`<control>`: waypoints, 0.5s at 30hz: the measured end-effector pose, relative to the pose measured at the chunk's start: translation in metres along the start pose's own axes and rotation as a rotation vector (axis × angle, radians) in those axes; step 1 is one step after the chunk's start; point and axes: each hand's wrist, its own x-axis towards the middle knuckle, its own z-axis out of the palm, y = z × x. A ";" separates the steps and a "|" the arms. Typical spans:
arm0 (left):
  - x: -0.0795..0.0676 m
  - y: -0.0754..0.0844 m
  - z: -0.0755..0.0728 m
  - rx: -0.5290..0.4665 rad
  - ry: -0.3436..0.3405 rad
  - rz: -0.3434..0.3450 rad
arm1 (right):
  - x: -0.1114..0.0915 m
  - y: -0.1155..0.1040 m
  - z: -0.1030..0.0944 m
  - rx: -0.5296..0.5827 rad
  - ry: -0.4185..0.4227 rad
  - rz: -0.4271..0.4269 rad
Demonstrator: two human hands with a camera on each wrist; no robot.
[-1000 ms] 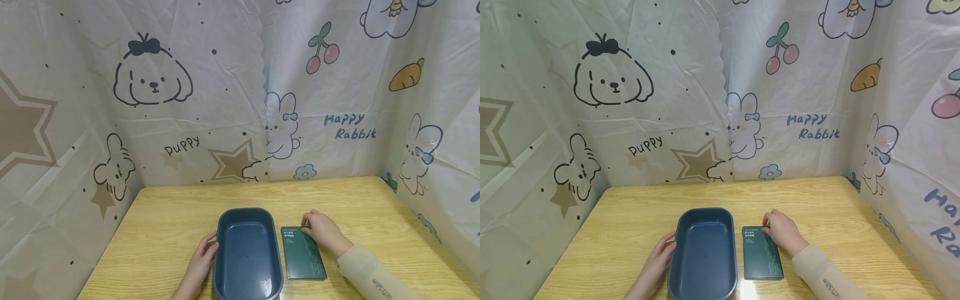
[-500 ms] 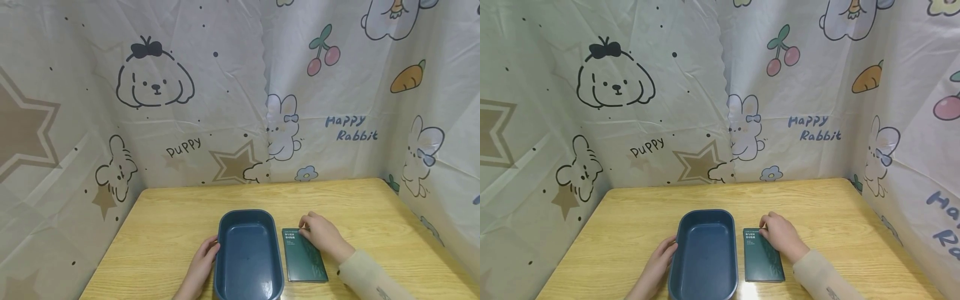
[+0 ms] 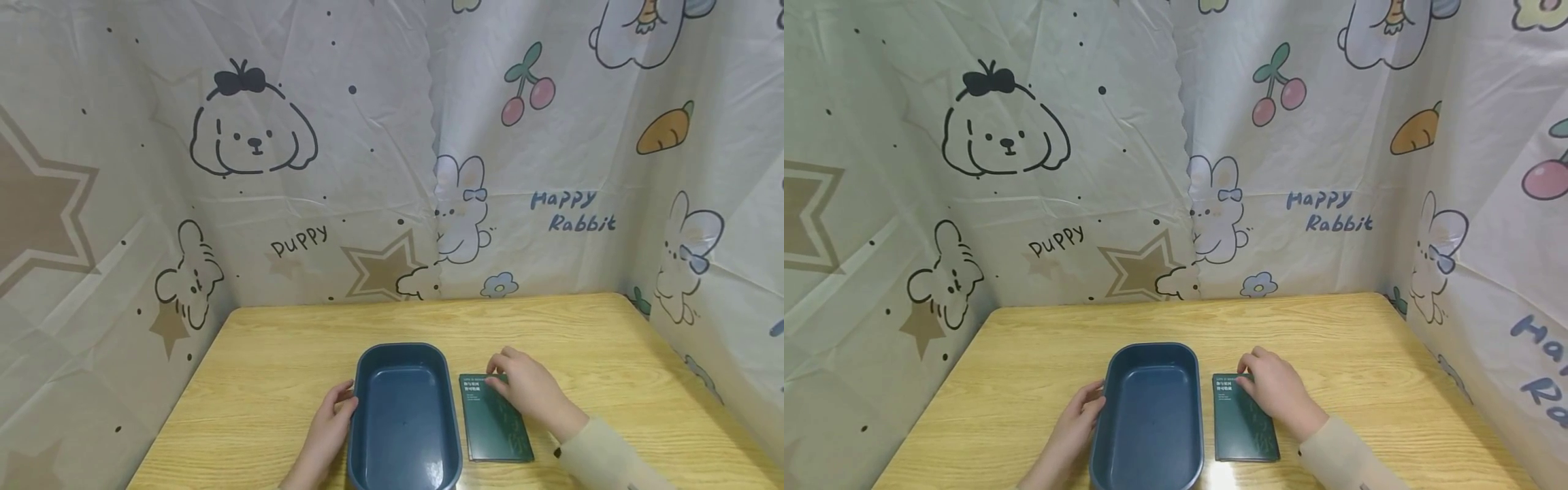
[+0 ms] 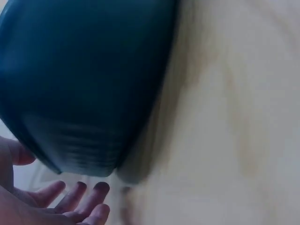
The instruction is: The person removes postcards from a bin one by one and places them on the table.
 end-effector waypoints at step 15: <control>-0.007 0.031 -0.011 0.680 0.132 0.575 | -0.008 -0.007 -0.006 -0.099 0.113 -0.231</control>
